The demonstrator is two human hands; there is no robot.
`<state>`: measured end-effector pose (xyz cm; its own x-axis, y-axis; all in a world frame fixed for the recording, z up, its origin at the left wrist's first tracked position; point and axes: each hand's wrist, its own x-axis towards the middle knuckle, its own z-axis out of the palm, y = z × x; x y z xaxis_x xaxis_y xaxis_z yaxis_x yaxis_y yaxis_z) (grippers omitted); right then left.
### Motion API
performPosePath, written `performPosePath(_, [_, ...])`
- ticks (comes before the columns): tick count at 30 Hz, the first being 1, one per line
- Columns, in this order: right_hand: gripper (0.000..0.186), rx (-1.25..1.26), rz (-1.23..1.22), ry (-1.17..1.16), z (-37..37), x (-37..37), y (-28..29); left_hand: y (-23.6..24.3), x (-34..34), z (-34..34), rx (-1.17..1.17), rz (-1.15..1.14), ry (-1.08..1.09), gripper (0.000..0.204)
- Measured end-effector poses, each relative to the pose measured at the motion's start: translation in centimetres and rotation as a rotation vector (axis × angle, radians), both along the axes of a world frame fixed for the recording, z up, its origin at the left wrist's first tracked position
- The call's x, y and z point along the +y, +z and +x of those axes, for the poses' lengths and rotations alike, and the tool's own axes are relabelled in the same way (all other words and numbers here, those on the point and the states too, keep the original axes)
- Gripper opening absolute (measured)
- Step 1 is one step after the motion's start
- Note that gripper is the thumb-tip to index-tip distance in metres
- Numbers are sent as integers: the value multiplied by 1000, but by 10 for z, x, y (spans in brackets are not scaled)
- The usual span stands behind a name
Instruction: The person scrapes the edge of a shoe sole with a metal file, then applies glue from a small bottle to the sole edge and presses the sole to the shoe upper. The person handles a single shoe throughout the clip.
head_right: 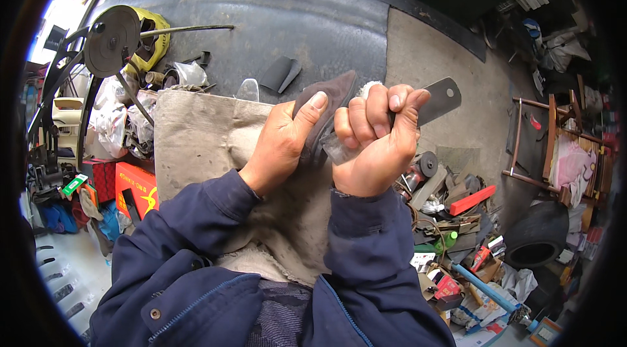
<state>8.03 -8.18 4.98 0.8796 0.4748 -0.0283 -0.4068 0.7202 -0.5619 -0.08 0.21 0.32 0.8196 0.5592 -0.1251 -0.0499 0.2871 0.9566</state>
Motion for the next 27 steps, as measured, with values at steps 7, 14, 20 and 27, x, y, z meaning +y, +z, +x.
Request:
performPosePath(7, [37, -43, 66, 157, 3, -1, -3, 2, 1, -3, 28, -39, -18, 46])
performPosePath(14, [37, -102, 82, 249, 5, -1, -3, -1, 2, -3, 28, -74, -41, 45])
performPosePath(20, [38, -114, 112, 307, 6, -1, -3, -3, 1, -2, 1, -47, -33, 46])
performPosePath(27, [41, -92, 70, 337, 7, -4, -2, -5, 2, -2, 19, -27, -40, 47])
